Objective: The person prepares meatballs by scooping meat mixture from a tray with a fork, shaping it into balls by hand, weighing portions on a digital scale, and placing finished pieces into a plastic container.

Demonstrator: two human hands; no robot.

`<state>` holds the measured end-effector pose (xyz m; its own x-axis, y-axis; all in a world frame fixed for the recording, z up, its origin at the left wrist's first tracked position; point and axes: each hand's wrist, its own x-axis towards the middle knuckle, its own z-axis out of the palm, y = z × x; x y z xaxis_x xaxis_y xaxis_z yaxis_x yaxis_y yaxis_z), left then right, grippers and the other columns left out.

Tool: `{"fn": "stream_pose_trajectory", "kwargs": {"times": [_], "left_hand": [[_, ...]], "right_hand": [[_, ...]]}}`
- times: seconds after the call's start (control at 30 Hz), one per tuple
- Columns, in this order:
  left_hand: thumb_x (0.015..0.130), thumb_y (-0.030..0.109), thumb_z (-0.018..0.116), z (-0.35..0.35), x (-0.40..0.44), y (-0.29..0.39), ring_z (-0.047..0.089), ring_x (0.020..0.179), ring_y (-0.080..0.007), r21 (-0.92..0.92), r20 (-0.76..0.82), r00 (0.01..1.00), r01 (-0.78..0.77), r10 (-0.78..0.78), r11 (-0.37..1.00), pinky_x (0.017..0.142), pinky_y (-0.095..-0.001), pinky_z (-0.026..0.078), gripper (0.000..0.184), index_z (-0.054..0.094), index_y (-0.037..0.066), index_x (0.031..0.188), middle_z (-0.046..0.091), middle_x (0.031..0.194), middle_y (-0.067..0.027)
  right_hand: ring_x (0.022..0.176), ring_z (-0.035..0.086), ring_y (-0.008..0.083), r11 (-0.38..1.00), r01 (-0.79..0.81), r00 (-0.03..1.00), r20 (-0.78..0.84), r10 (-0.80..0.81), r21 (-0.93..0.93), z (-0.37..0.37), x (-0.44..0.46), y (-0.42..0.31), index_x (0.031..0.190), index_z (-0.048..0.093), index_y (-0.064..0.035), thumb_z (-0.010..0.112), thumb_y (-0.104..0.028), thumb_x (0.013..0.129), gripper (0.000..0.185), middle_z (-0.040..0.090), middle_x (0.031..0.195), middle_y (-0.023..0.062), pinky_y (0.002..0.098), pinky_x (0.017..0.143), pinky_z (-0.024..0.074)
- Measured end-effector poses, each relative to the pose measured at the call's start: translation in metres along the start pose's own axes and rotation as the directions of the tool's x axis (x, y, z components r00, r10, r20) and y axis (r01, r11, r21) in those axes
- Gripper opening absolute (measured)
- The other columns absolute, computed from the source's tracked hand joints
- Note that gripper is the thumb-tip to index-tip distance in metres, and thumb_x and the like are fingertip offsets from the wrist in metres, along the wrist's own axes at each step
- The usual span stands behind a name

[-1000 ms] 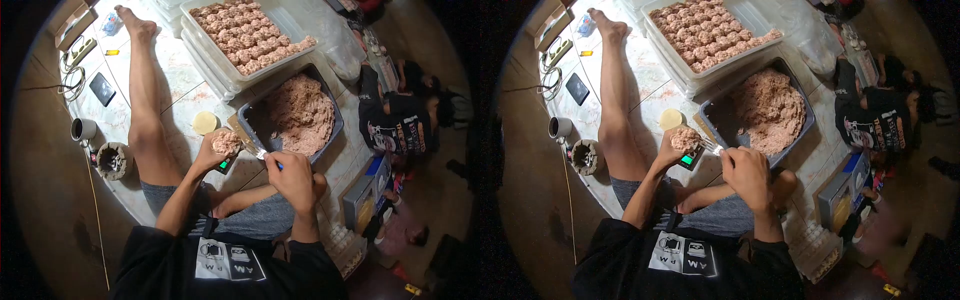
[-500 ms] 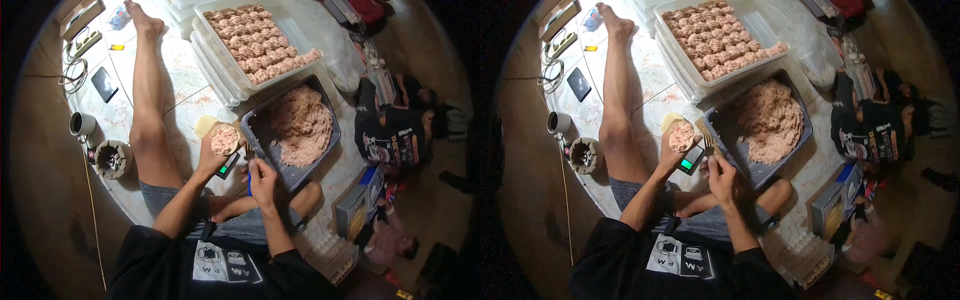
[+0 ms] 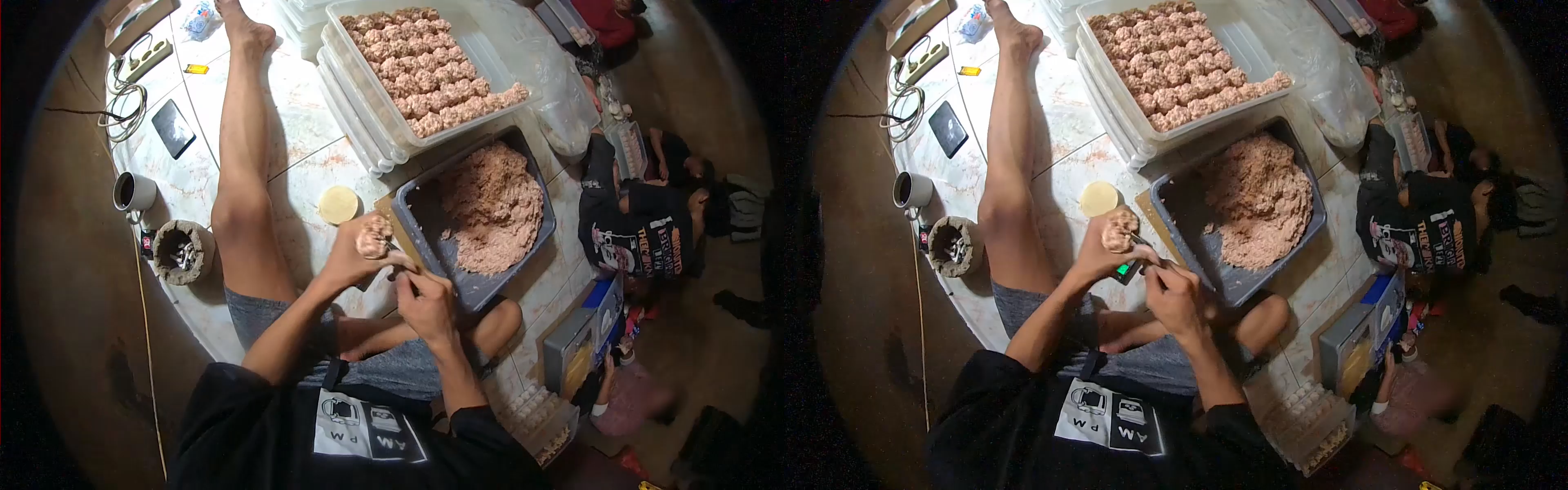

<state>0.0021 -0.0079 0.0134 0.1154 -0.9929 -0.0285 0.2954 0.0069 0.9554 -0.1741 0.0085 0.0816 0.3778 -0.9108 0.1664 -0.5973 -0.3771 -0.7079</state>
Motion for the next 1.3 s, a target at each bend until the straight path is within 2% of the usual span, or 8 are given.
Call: {"fn": "stream_pose_trajectory", "kwargs": {"times": [0.2, 0.43, 0.53, 0.67, 0.77, 0.93, 0.97, 1.3], "left_hand": [[0.072, 0.005, 0.101, 0.000, 0.003, 0.004, 0.057, 0.093, -0.0050, -0.029, -0.006, 1.000, -0.028, 0.028, 0.999, 0.082, -0.0242, 0.051, 0.063, 0.061, 0.002, 0.121, 0.059, 0.102, 0.0032], [0.080, -0.001, 0.094, -0.013, 0.003, 0.002, 0.061, 0.091, -0.0073, -0.246, 0.092, 0.992, 0.104, -0.084, 0.964, 0.079, -0.0259, 0.057, 0.049, 0.058, 0.006, 0.113, 0.061, 0.101, 0.0017], [0.082, 0.007, 0.095, -0.009, -0.003, -0.008, 0.057, 0.082, -0.0056, 0.012, 0.135, 0.991, 0.023, -0.024, 1.000, 0.070, -0.0241, 0.050, 0.039, 0.060, 0.005, 0.100, 0.059, 0.087, 0.0042], [0.082, 0.012, 0.096, -0.003, -0.004, 0.003, 0.058, 0.082, -0.0047, 0.203, 0.095, 0.993, 0.044, -0.064, 0.978, 0.071, -0.0242, 0.050, 0.037, 0.065, 0.002, 0.098, 0.067, 0.088, 0.0014], [0.081, 0.011, 0.096, -0.006, 0.003, 0.009, 0.064, 0.092, -0.0065, 0.200, 0.157, 0.966, 0.170, -0.203, 0.965, 0.081, -0.0248, 0.054, 0.041, 0.066, 0.001, 0.107, 0.070, 0.096, -0.0004], [0.077, 0.006, 0.096, -0.001, 0.000, 0.004, 0.052, 0.076, -0.0044, -0.002, 0.198, 0.980, 0.013, -0.013, 1.000, 0.065, -0.0242, 0.043, 0.039, 0.060, 0.004, 0.089, 0.060, 0.086, 0.0038], [0.081, 0.007, 0.095, -0.004, -0.005, -0.006, 0.048, 0.072, -0.0043, 0.213, 0.242, 0.966, 0.035, -0.087, 0.976, 0.063, -0.0244, 0.043, 0.036, 0.060, 0.005, 0.089, 0.055, 0.080, 0.0061], [0.081, 0.006, 0.094, -0.012, 0.006, 0.000, 0.052, 0.073, -0.0040, 0.054, 0.107, 0.989, 0.095, -0.100, 0.994, 0.064, -0.0235, 0.044, 0.035, 0.060, 0.003, 0.084, 0.060, 0.081, 0.0031]], "right_hand": [[0.079, 0.073, 0.0393, 0.974, 0.036, 0.999, 0.029, -0.030, -0.223, -0.014, 0.004, 0.002, 0.104, 0.074, 0.0046, 0.069, 0.001, 0.092, 0.014, 0.074, 0.091, 0.0209, 0.0428, 0.069, 0.0564], [0.079, 0.077, 0.0310, 0.990, -0.134, 0.991, 0.004, 0.134, 0.039, -0.020, 0.001, 0.004, 0.098, 0.075, 0.0042, 0.069, 0.000, 0.096, 0.008, 0.076, 0.088, 0.0190, 0.0381, 0.070, 0.0569], [0.079, 0.078, 0.0267, 0.976, -0.188, 0.980, 0.088, 0.179, 0.113, -0.011, -0.007, 0.002, 0.095, 0.075, 0.0043, 0.070, -0.003, 0.096, 0.009, 0.076, 0.087, 0.0195, 0.0382, 0.069, 0.0569], [0.084, 0.073, 0.0442, 0.987, -0.134, 0.988, 0.060, 0.140, -0.085, -0.016, 0.005, -0.010, 0.099, 0.073, 0.0040, 0.071, -0.008, 0.096, 0.013, 0.073, 0.092, 0.0244, 0.0420, 0.070, 0.0565], [0.085, 0.072, 0.0457, 0.981, -0.185, 0.976, -0.129, 0.176, -0.059, -0.034, 0.006, 0.000, 0.100, 0.073, 0.0033, 0.070, -0.008, 0.097, 0.012, 0.072, 0.093, 0.0250, 0.0429, 0.070, 0.0567], [0.081, 0.077, 0.0359, 0.991, -0.072, 0.995, -0.056, 0.079, 0.113, -0.010, -0.019, 0.004, 0.095, 0.074, 0.0001, 0.070, -0.006, 0.095, 0.008, 0.076, 0.088, 0.0194, 0.0437, 0.070, 0.0587], [0.079, 0.076, 0.0364, 0.990, -0.136, 0.989, 0.062, 0.137, -0.029, -0.006, -0.025, 0.000, 0.094, 0.074, -0.0013, 0.070, -0.006, 0.094, 0.006, 0.075, 0.085, 0.0194, 0.0444, 0.066, 0.0575], [0.073, 0.071, 0.0422, 0.994, -0.112, 0.990, -0.083, 0.110, -0.014, -0.045, -0.008, -0.006, 0.088, 0.066, -0.0028, 0.069, -0.008, 0.095, 0.009, 0.068, 0.080, 0.0215, 0.0490, 0.061, 0.0528]]}}
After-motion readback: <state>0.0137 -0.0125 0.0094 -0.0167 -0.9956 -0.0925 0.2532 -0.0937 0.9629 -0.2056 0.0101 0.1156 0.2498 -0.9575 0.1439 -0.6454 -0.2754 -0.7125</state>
